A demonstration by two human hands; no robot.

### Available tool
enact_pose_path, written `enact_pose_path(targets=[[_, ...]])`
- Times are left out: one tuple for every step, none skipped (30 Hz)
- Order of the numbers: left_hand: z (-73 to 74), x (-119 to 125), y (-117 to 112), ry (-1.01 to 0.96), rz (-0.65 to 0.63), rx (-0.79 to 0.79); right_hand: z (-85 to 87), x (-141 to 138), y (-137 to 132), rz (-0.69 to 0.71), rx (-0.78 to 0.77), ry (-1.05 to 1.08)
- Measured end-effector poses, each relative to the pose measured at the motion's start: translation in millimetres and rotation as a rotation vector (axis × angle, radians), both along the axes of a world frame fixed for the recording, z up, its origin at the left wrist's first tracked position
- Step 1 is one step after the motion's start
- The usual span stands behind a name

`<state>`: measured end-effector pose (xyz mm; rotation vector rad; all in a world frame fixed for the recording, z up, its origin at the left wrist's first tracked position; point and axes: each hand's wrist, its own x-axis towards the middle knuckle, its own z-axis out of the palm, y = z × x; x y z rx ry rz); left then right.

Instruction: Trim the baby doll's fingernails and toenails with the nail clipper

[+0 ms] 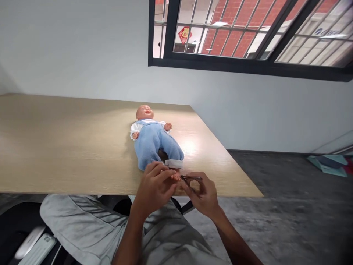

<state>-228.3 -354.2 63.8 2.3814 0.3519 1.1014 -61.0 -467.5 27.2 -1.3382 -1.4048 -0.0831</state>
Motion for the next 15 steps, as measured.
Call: enact_pose_path(targets=[[0.6, 5, 1, 0.043, -0.027, 0.011, 0.8, 1, -3, -0.015, -0.026, -0.023], [-0.1, 9, 2, 0.077, -0.049, 0.016, 1.6, 2, -5, -0.030, -0.042, -0.042], [-1.9, 13, 3, 0.096, -0.061, 0.012, 2.4, 2, -7, -0.042, -0.047, -0.052], [-4.4, 16, 3, 0.102, -0.067, 0.001, 3.0, 1, -8, -0.051, -0.046, -0.054], [-7.2, 17, 4, 0.094, -0.067, -0.010, 3.5, 0, -9, -0.056, -0.039, -0.053], [-9.9, 18, 4, 0.081, -0.064, -0.020, 3.9, -1, -9, -0.060, -0.031, -0.051], [-12.2, 18, 4, 0.065, -0.061, -0.029, 4.3, -2, -8, -0.063, -0.026, -0.052], [-14.0, 17, 3, 0.050, -0.062, -0.034, 4.5, -3, -8, -0.066, -0.018, -0.060], [-15.5, 16, 3, 0.042, -0.067, -0.036, 4.8, -4, -7, -0.069, -0.011, -0.075], [-16.6, 15, 3, 0.037, -0.070, -0.032, 5.0, -5, -6, -0.073, -0.006, -0.092], [-17.5, 13, 4, 0.036, -0.070, -0.029, 5.2, -6, -5, -0.076, -0.002, -0.104], [-18.3, 13, 5, 0.034, -0.071, -0.024, 5.5, -7, -5, -0.080, 0.000, -0.110], [-18.7, 13, 6, 0.033, -0.073, -0.018, 5.8, -7, -4, -0.085, 0.004, -0.111], [-18.6, 13, 7, 0.030, -0.076, -0.013, 6.2, -8, -4, -0.092, 0.008, -0.107], [-17.7, 15, 8, 0.027, -0.081, -0.011, 6.6, -8, -4, -0.095, 0.009, -0.102]])
